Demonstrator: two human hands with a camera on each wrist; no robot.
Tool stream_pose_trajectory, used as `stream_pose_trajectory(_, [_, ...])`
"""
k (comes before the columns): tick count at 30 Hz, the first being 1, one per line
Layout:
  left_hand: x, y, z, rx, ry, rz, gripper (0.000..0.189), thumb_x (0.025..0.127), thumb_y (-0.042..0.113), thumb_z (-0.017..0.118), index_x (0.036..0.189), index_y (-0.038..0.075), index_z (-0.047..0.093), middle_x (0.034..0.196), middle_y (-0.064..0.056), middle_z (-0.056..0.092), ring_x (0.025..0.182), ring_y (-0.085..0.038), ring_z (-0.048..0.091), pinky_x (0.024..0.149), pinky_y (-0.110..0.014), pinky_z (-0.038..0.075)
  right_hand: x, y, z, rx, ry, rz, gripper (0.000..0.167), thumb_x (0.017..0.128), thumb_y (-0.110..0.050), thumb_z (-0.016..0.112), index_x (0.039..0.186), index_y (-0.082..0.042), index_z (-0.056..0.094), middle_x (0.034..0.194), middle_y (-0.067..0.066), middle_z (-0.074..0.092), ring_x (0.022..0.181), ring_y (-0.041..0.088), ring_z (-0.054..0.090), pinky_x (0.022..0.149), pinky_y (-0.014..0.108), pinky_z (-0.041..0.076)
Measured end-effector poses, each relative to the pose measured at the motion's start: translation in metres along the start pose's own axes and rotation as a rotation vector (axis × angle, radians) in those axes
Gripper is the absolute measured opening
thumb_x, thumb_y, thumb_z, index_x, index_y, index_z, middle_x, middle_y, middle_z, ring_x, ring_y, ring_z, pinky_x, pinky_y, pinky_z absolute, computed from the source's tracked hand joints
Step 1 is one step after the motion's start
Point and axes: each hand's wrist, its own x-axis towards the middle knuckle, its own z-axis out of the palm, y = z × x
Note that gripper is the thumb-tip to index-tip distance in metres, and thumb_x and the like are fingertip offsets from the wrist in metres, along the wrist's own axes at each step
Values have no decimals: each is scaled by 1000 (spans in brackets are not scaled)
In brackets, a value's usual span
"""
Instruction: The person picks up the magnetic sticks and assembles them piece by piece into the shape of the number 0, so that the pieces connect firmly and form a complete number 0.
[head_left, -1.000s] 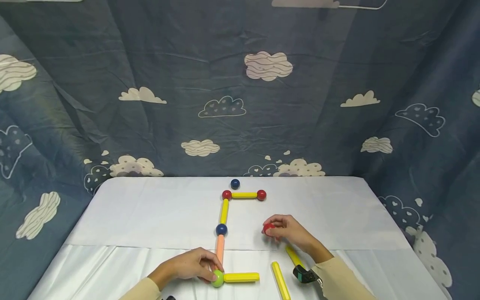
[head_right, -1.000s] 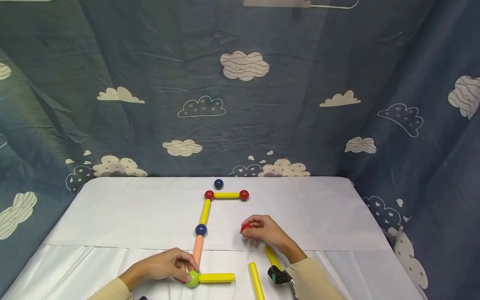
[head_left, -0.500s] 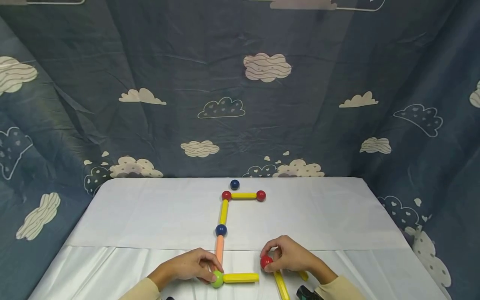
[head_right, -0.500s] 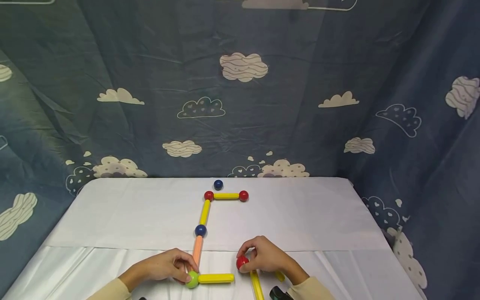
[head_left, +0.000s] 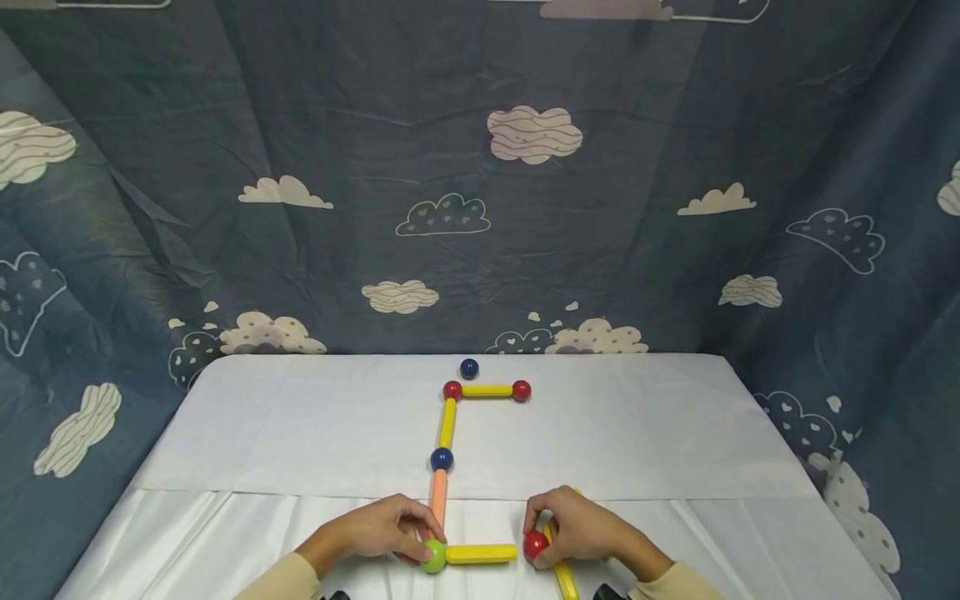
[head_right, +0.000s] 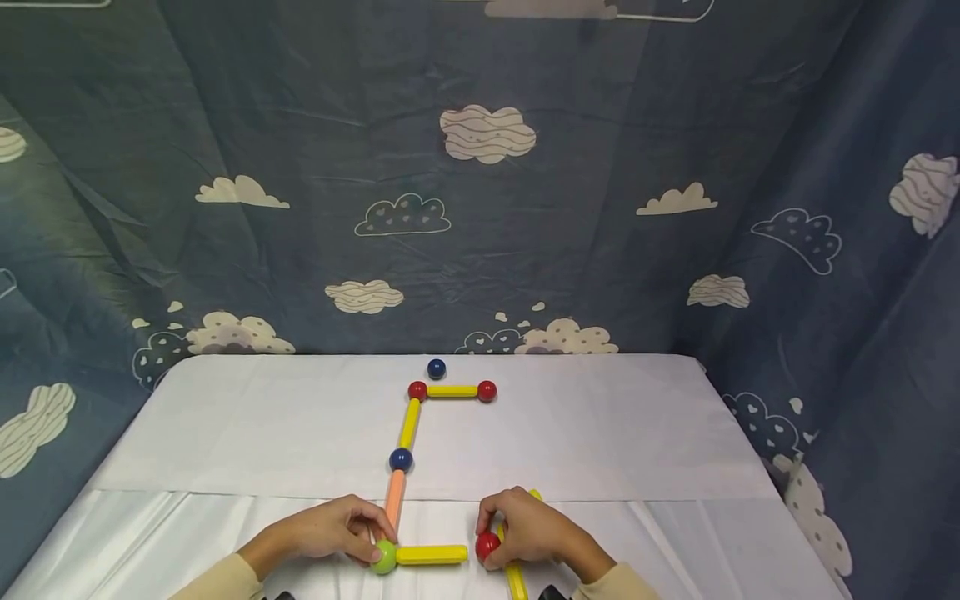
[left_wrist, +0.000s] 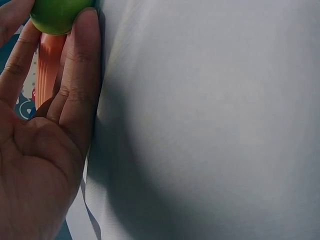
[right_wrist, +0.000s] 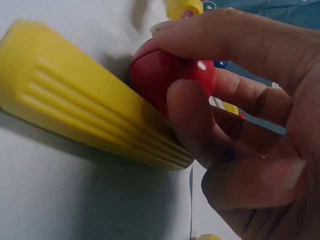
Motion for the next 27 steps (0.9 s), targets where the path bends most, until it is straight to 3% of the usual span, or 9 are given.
stream_pose_trajectory(7, [1, -4, 0, -19, -1, 17, 19, 84, 3, 72, 102, 2, 71, 82, -1, 64, 68, -7, 58, 61, -17, 49, 0, -1, 2, 12, -9, -24, 27, 69, -9, 86, 83, -18, 64, 67, -6, 55, 48, 1, 42, 45, 15, 34])
stream_pose_trajectory(27, [1, -3, 0, -12, 8, -4, 18, 84, 2, 72, 101, 4, 71, 81, -1, 65, 67, -7, 59, 61, -18, 50, 7, -9, -2, -46, -42, -51, 26, 70, -10, 85, 81, -18, 63, 62, -11, 54, 50, -1, 43, 46, 14, 34])
